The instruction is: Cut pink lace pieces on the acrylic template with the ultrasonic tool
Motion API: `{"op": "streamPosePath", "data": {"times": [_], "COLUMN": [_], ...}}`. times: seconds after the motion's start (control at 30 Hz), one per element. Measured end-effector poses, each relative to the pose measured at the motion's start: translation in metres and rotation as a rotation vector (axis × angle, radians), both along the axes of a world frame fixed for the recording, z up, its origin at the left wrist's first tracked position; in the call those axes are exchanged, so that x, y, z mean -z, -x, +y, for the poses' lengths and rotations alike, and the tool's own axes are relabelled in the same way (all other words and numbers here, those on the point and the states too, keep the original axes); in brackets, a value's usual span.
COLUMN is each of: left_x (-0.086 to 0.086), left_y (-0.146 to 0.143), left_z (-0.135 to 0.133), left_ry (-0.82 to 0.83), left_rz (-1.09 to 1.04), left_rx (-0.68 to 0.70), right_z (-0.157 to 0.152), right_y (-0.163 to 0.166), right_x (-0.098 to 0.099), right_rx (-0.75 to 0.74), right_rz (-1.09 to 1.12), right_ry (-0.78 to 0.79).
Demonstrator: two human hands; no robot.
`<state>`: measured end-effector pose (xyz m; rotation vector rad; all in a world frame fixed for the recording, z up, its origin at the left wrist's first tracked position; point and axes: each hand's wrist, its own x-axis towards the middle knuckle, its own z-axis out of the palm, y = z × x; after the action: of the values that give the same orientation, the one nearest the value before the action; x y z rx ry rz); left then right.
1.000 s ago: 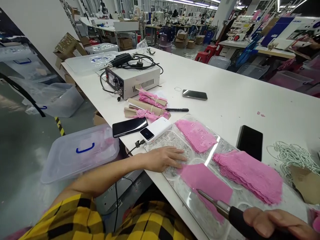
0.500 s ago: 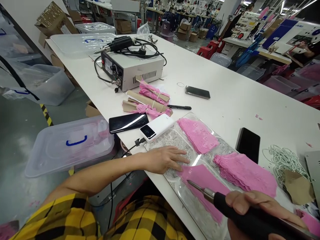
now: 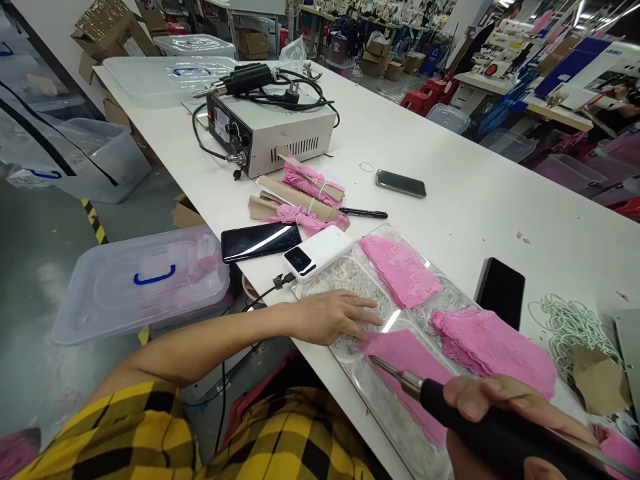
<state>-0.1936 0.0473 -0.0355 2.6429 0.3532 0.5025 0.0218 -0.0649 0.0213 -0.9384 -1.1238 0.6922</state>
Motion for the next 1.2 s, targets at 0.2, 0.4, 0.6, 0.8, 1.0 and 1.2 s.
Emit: {"op": "streamPosePath", "data": {"times": [0.2, 0.4, 0.6, 0.8, 1.0, 1.2], "left_x": [0.002, -0.001, 0.000, 0.002, 0.003, 0.006], "left_y": [0.000, -0.001, -0.001, 0.000, 0.003, 0.005], "left_z": [0.001, 0.000, 0.000, -0.001, -0.001, -0.002], "left_ry": [0.004, 0.029, 0.005, -0.023, -0.039, -0.048], "left_rz": [-0.021, 0.019, -0.006, -0.005, -0.036, -0.115], "left_rx": [0.005, -0.015, -0.013, -0.014, -0.015, -0.040], "right_z": [0.012, 0.016, 0.019, 0.018, 0.016, 0.020], "right_y": [0.014, 0.019, 0.019, 0.017, 0.014, 0.012], "right_x": [-0.002, 0.004, 0.005, 0.004, 0.005, 0.004], "right_rx": [-0.002, -0.004, -0.016, -0.053, -0.015, 0.075], "right_rz": [-0.002, 0.003, -0.018, -0.050, -0.016, 0.020], "right_ry": [-0.084, -0.077, -0.107, -0.103, -0.072, -0.060]}}
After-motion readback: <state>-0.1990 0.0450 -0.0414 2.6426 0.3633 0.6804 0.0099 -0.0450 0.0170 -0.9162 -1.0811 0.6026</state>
